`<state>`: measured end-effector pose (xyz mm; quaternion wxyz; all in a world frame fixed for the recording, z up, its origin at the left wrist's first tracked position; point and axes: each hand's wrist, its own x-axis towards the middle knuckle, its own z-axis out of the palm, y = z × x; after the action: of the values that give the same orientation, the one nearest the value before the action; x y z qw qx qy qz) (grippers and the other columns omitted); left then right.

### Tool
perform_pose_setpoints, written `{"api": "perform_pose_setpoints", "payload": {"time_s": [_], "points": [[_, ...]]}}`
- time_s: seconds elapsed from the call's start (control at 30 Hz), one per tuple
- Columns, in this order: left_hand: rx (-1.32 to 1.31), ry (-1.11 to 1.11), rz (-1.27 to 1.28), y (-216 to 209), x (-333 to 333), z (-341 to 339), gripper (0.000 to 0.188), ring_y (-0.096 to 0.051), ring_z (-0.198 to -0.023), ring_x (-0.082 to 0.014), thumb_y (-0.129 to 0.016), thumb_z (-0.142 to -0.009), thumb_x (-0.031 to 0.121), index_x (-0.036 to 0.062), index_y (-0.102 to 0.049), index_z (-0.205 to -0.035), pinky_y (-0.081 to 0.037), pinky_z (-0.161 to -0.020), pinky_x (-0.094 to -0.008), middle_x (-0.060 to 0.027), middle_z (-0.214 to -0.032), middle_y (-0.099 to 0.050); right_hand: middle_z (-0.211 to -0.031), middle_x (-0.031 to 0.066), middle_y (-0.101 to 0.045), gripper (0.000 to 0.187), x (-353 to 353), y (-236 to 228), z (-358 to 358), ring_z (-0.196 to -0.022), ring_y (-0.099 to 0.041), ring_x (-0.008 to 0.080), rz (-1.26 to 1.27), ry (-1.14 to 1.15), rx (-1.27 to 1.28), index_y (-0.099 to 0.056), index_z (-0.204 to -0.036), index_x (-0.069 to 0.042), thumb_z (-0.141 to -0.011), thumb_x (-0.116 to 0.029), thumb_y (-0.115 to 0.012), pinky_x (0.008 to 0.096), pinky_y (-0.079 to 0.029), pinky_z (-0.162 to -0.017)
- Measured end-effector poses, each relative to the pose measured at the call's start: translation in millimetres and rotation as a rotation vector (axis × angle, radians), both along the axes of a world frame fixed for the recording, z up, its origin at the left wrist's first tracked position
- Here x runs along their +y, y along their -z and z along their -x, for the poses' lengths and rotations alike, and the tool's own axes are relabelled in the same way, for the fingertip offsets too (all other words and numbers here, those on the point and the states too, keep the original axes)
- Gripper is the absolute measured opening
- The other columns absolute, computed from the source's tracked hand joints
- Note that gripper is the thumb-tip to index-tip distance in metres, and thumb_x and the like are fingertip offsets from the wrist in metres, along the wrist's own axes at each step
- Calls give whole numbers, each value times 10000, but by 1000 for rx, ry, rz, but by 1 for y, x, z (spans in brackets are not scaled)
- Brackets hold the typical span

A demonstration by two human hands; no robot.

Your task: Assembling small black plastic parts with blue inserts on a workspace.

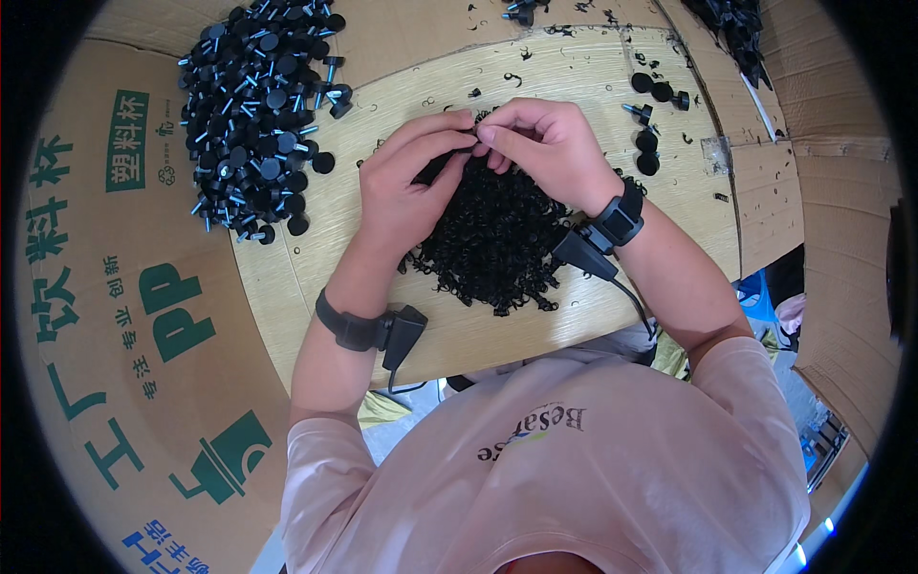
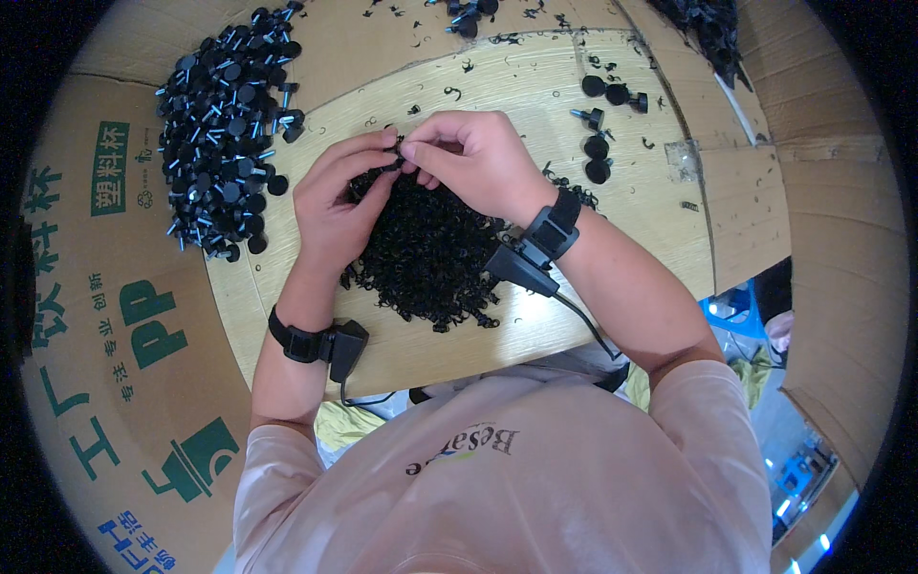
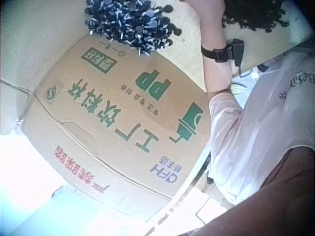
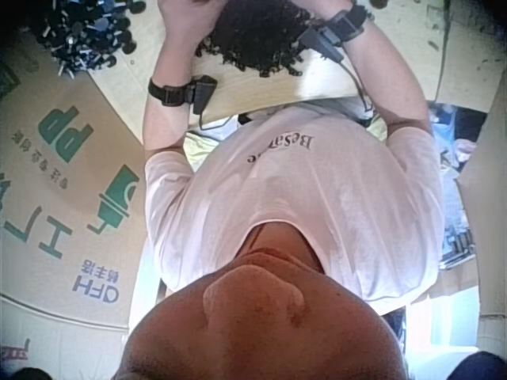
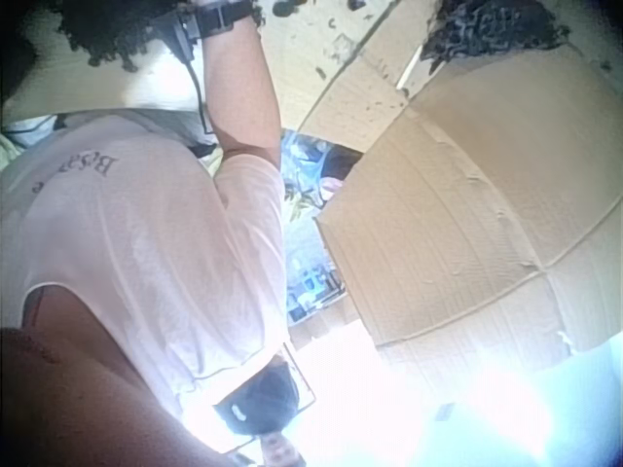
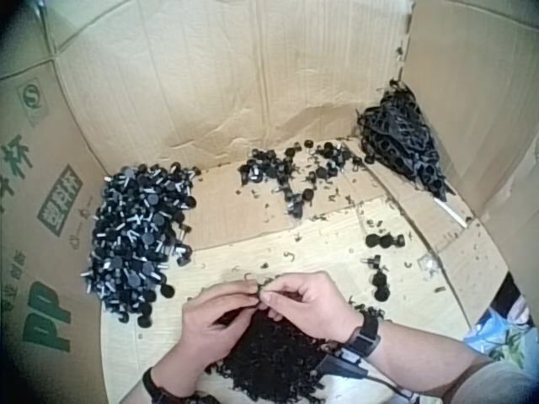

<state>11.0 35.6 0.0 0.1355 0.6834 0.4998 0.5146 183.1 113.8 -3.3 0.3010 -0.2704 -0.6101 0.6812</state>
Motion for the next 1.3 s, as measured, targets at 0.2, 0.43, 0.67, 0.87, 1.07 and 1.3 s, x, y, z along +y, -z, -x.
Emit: {"api": "perform_pose_setpoints", "payload": {"time_s": [0.2, 0.43, 0.67, 0.87, 1.07, 1.3], "points": [[70, 47, -41, -1, 1, 1, 268, -645, -1014, -249, -712, -723, -126, -5, -665, -957, -529, -882, -330, -140, -1075, -652, -817, 67, -668, 101, 1, -4, -2, -713, -631, 107, -40, 113, -25, -600, -932, 21, -934, -78, -577, 238, -530, -663], [-624, -40, 112, 5, -4, 9, 319, -620, -1037, -223, -648, -764, -186, -59, -620, -1055, -544, -902, -340, -154, -1138, -589, -895, 82, -659, 104, 23, -52, -36, -825, -626, 142, -279, 637, 142, -565, -981, -14, -972, -105, -516, 281, -506, -790], [-807, 90, 116, 0, -3, 6, 293, -632, -1018, -210, -667, -787, -135, -37, -621, -1059, -532, -907, -303, -135, -1119, -603, -1012, 136, -637, 153, 64, -121, -179, -939, -621, 208, -423, 909, 451, -553, -1058, -6, -975, -132, -528, 341, -514, -889], [-819, 105, 191, 0, -2, 5, 281, -637, -1017, -204, -663, -810, -106, -25, -602, -1072, -529, -904, -302, -123, -1091, -631, -1046, 113, -616, 133, 63, -121, -205, -1011, -595, 212, -378, 904, 589, -559, -1040, -33, -983, -141, -504, 369, -473, -963], [-987, 210, 204, -7, -1, 8, 249, -643, -1028, -226, -647, -836, -76, -34, -564, -1068, -524, -912, -321, -148, -1081, -638, -933, -25, -581, 145, 19, -78, -112, -722, -483, 76, 206, 178, 818, -569, -1087, -125, -969, -199, -527, 241, -418, -665], [-847, 183, 88, 4, -4, 9, 297, -615, -1063, -236, -675, -786, -108, -31, -577, -1056, -497, -949, -357, -150, -1131, -608, -753, -84, -524, 211, -31, -24, 19, -638, -431, -2, -51, 229, 43, -657, -1078, -23, -872, -66, -669, 153, -356, -574]]}}
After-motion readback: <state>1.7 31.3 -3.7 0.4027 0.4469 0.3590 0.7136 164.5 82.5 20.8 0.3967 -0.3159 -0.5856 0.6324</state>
